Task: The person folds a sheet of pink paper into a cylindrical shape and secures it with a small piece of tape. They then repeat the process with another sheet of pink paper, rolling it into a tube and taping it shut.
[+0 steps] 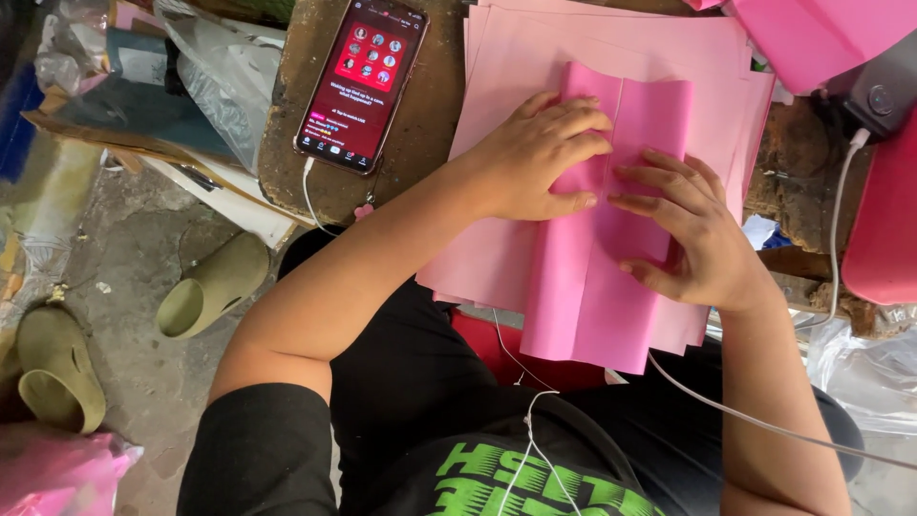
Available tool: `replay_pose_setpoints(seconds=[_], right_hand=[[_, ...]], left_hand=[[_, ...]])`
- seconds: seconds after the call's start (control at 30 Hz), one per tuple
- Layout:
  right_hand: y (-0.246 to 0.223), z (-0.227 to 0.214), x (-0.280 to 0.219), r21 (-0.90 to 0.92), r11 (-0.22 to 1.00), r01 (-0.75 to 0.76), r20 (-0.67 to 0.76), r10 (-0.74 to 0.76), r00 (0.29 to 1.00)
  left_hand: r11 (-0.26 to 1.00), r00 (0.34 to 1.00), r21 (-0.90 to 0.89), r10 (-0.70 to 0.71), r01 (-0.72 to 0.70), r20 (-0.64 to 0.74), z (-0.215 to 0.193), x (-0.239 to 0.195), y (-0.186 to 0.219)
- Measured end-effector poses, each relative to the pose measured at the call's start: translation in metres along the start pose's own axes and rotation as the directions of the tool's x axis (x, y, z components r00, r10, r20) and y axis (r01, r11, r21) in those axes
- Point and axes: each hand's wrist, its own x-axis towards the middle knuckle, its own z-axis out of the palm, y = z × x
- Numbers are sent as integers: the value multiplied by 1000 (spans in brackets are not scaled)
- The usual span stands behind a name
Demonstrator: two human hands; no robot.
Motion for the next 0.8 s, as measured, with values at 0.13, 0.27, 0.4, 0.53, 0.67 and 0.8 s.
replay_pose_setpoints(seconds=[0.13, 0.27, 0.4, 0.53, 0.67, 0.8], right_hand=[[-1, 1, 0, -33, 999, 3, -18, -4, 1000], [-1, 0, 0, -1, 1000, 19, -25, -19, 1000], [-2, 0, 1, 7, 999, 34, -54, -33, 998], [3, 1, -2, -2, 1000, 26, -39, -26, 999], [3, 1, -2, 2, 1000, 12, -38, -11, 999], [1, 0, -2, -5, 1000, 10, -28, -10, 1000]], left_hand=[[996, 999, -82, 33, -33, -3, -13, 10, -3], [998, 999, -53, 31, -32, -20, -10, 25, -8], [997, 994, -59, 50, -56, -94, -3, 25, -10], [996, 994, -45, 68, -73, -86, -2, 21, -11], [998, 995, 17, 61, -60, -80, 1, 21, -15], [998, 998, 51, 32, -29, -45, 2, 22, -15]])
